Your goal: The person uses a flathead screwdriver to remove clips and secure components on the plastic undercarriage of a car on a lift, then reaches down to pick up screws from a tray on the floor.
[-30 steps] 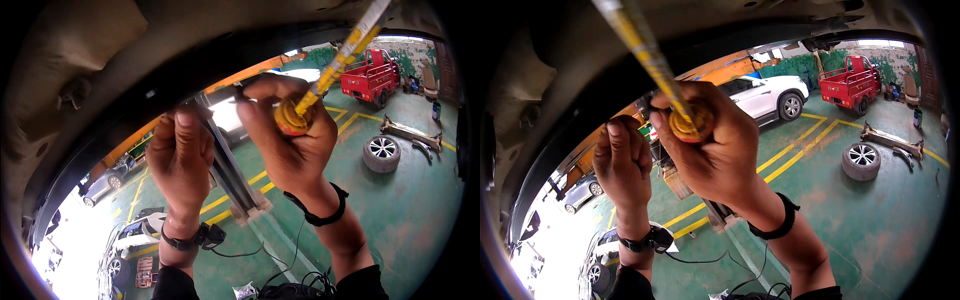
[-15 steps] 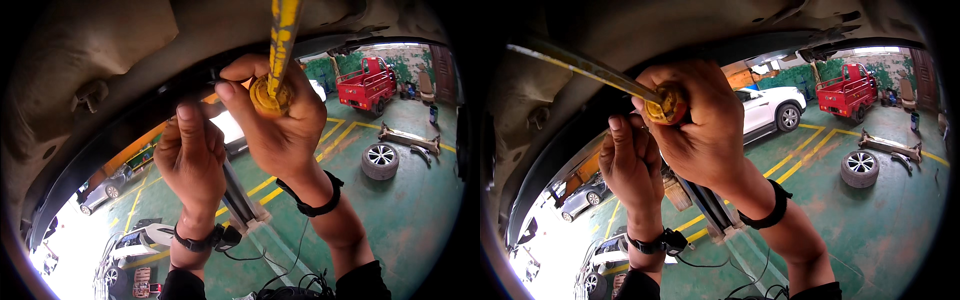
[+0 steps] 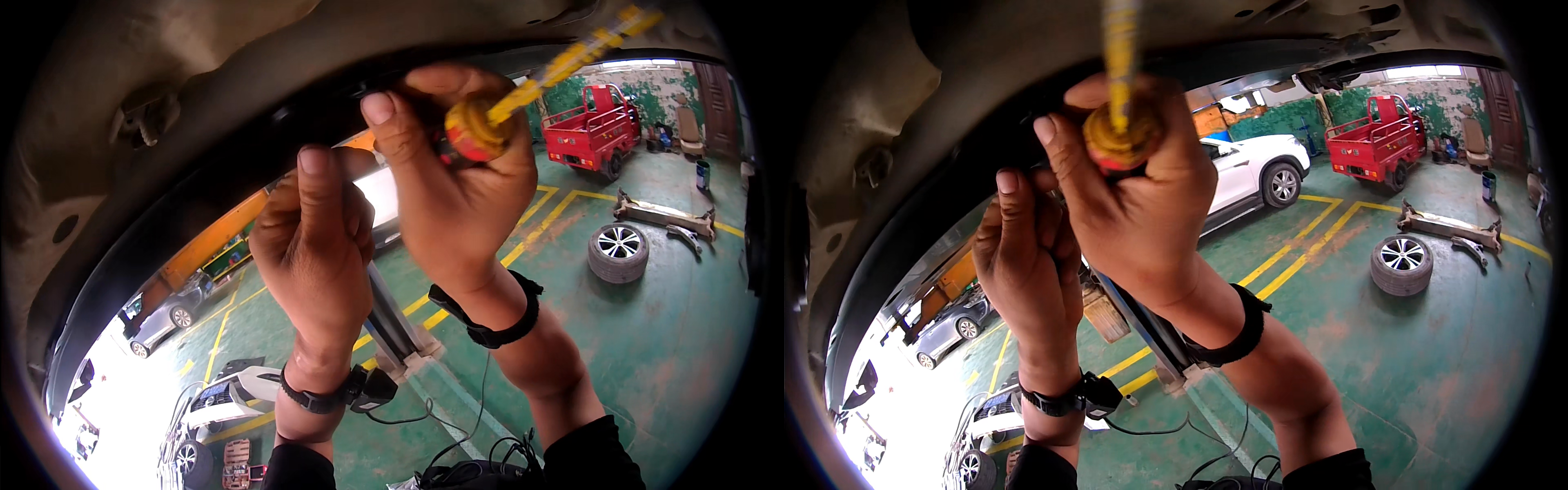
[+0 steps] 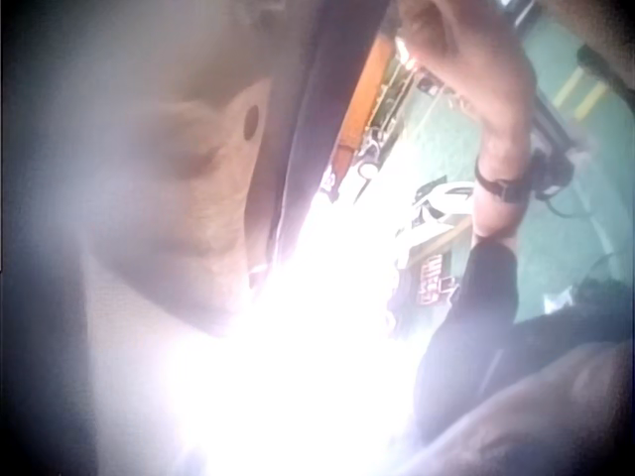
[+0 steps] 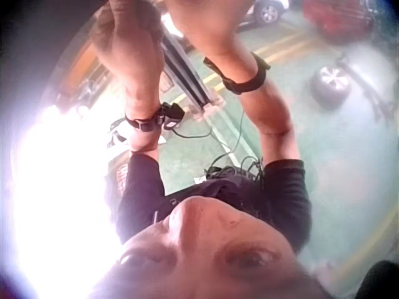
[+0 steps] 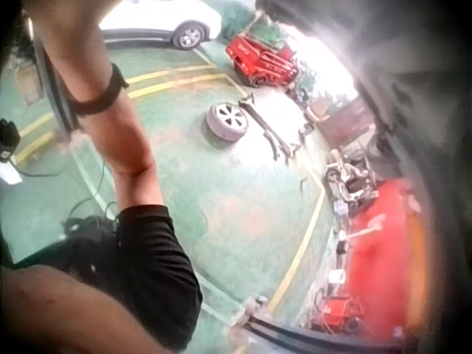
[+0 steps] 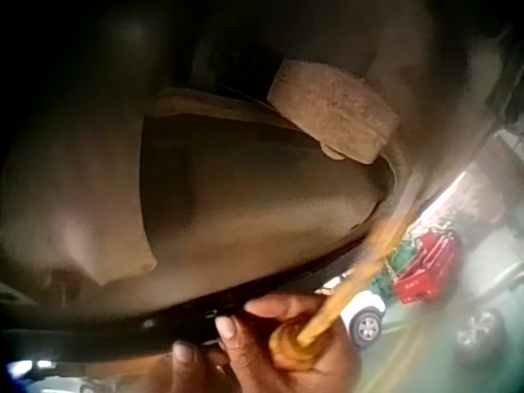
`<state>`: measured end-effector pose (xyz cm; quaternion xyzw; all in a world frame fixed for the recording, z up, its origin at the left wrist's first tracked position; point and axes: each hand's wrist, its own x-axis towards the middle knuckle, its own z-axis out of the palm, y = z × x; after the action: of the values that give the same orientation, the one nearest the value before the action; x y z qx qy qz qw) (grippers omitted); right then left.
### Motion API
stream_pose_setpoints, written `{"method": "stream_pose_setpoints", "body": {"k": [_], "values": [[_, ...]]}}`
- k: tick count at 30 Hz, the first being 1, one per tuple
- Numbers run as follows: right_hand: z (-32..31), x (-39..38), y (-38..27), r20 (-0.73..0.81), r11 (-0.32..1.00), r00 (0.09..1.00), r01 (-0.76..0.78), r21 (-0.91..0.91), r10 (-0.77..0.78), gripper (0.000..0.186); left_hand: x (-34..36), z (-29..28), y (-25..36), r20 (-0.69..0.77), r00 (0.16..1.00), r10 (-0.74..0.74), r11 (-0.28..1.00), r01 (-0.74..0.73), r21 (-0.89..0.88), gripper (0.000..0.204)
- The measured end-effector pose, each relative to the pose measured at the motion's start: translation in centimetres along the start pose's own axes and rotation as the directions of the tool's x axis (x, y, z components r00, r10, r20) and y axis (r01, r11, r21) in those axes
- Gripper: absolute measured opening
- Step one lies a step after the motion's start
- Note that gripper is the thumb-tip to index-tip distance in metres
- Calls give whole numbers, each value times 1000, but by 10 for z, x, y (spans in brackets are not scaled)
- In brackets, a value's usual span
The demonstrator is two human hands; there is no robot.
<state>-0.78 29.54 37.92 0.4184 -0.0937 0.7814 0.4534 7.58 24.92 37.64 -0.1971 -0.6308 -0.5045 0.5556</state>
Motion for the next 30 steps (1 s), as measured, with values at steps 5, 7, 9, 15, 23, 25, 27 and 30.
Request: {"method": "stream_pose_setpoints", "body": {"k": [5, 7, 9, 15, 23, 25, 27, 30], "values": [[2, -1, 4, -2, 999, 999, -36, 14, 36, 24, 1, 1, -2, -6, 1000, 11, 1000, -12, -29, 39], [-1, 0, 1, 23, 998, 999, -45, 31, 45, 23, 1, -4, -4, -4, 1000, 14, 1000, -14, -20, 37], [-3, 1, 1, 43, 999, 999, -30, 43, 28, 22, -1, -4, -5, -5, 1000, 9, 1000, -9, -20, 37], [-2, 5, 8, -26, 985, 989, 143, -100, -146, 23, -2, -1, -4, 22, 1000, -9, 999, 9, -32, 35], [-7, 2, 10, -61, 984, 992, 97, -148, -107, 24, -2, -3, -7, 1, 1000, -31, 998, 31, -49, 35], [-8, 4, 12, -60, 988, 993, 92, -127, -100, 25, -2, -4, -7, 16, 999, -28, 999, 29, -44, 35], [-9, 4, 11, -42, 980, 990, 126, -152, -133, 32, -4, -5, -7, 28, 999, -37, 999, 38, -31, 35], [-16, 5, 17, 14, 980, 988, 155, -122, -155, 40, -5, -3, -14, 3, 1000, -29, 1000, 29, -9, 36]]}}
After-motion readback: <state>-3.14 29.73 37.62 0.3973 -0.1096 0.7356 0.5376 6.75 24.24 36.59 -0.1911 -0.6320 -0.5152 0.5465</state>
